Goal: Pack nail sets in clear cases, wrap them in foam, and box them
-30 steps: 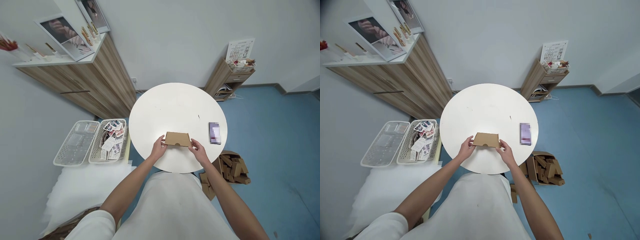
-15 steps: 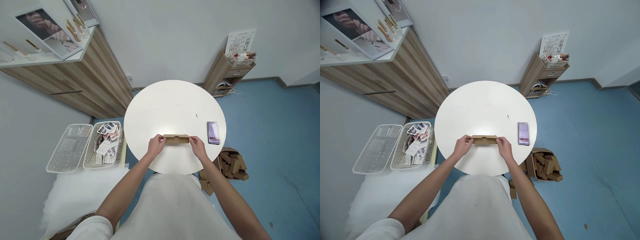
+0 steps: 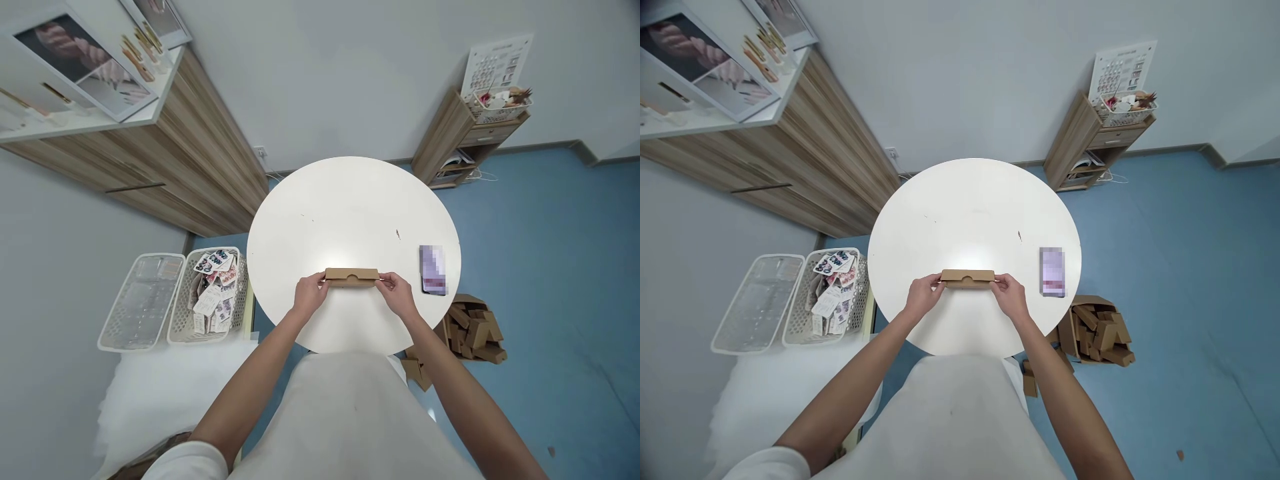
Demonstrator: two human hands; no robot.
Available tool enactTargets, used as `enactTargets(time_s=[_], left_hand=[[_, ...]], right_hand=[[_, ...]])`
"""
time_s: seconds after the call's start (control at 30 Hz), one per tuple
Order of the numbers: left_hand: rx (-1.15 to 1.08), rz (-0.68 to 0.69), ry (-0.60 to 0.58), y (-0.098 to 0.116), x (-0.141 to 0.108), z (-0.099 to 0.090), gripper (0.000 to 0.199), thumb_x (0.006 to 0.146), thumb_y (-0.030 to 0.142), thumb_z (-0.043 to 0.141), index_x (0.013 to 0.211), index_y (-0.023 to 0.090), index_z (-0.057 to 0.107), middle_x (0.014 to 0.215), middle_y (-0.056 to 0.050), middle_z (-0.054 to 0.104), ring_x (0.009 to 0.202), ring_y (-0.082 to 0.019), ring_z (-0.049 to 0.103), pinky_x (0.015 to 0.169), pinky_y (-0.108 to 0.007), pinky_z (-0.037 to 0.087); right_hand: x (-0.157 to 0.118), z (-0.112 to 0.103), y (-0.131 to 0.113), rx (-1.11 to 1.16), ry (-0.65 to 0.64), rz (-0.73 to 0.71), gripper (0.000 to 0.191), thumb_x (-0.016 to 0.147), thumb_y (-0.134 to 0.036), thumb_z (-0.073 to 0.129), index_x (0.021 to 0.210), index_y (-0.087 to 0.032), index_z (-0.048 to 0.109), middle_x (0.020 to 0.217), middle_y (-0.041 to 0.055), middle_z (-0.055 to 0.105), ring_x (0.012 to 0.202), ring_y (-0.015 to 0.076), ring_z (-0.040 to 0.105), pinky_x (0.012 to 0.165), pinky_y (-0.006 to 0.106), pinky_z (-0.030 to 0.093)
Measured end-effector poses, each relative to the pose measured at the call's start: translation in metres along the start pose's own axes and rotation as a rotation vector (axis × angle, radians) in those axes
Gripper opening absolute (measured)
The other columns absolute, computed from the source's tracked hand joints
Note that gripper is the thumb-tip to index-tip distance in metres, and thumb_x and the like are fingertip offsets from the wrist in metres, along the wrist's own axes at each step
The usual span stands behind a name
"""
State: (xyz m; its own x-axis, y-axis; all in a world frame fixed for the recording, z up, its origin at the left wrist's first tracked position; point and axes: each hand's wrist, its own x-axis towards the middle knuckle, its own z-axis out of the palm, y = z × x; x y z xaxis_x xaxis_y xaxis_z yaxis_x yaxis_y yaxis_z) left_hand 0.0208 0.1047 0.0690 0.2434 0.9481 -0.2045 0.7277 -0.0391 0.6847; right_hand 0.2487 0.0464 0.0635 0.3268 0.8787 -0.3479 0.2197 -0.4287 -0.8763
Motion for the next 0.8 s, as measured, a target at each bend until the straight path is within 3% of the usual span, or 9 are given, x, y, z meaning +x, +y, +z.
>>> enactTargets(time_s=[0.23,0.37,0.47,0.6,0.8], left_hand=[[-0.151,-0.133,-0.003,-0.002,0.006,-0.003,0.030,0.077,0.045,0.049,0.081,0.022,0.068,0.081,-0.001,0.069,0.079,-0.018,0.063,0.069,-0.027,0.046],[-0.372,-0.273,0.005,-0.015,0.011,0.006,0.038,0.064,0.043,0.066,0.092,0.018,0.063,0.086,-0.005,0.068,0.079,-0.018,0.063,0.069,-0.027,0.048],[-0.521,-0.341,-0.020,-0.024,0.012,0.014,0.050,0.062,0.041,0.068,0.105,0.017,0.058,0.093,-0.007,0.065,0.078,-0.017,0.062,0.065,-0.027,0.047],[-0.543,-0.315,-0.038,-0.024,0.013,0.017,0.041,0.065,0.039,0.066,0.100,0.018,0.061,0.097,-0.007,0.062,0.075,-0.015,0.059,0.061,-0.026,0.046],[-0.446,-0.233,-0.046,-0.019,0.010,0.012,0.030,0.068,0.036,0.062,0.093,0.019,0.062,0.090,-0.006,0.062,0.068,-0.013,0.057,0.059,-0.025,0.045]], right_hand=[[0.009,0.004,0.004,-0.036,0.044,0.128,0.037,0.067,-0.056,0.055,0.072,-0.019,0.058,0.064,0.0016,0.059,0.063,0.0168,0.056,0.055,0.028,0.043],[0.013,0.009,0.012,0.104,0.012,0.157,0.039,0.062,-0.048,0.063,0.090,-0.021,0.056,0.084,0.0026,0.059,0.071,0.0156,0.058,0.059,0.028,0.048],[0.012,0.010,0.017,0.185,-0.066,0.211,0.049,0.064,-0.047,0.062,0.106,-0.024,0.051,0.099,0.0038,0.055,0.075,0.0153,0.059,0.060,0.029,0.052],[0.008,0.010,0.016,0.143,-0.115,0.207,0.050,0.069,-0.047,0.056,0.116,-0.030,0.048,0.118,0.0045,0.048,0.078,0.0151,0.059,0.059,0.029,0.052],[0.009,0.007,0.017,0.043,-0.171,0.160,0.046,0.072,-0.043,0.053,0.115,-0.030,0.048,0.117,0.0048,0.049,0.076,0.0149,0.060,0.061,0.030,0.050]])
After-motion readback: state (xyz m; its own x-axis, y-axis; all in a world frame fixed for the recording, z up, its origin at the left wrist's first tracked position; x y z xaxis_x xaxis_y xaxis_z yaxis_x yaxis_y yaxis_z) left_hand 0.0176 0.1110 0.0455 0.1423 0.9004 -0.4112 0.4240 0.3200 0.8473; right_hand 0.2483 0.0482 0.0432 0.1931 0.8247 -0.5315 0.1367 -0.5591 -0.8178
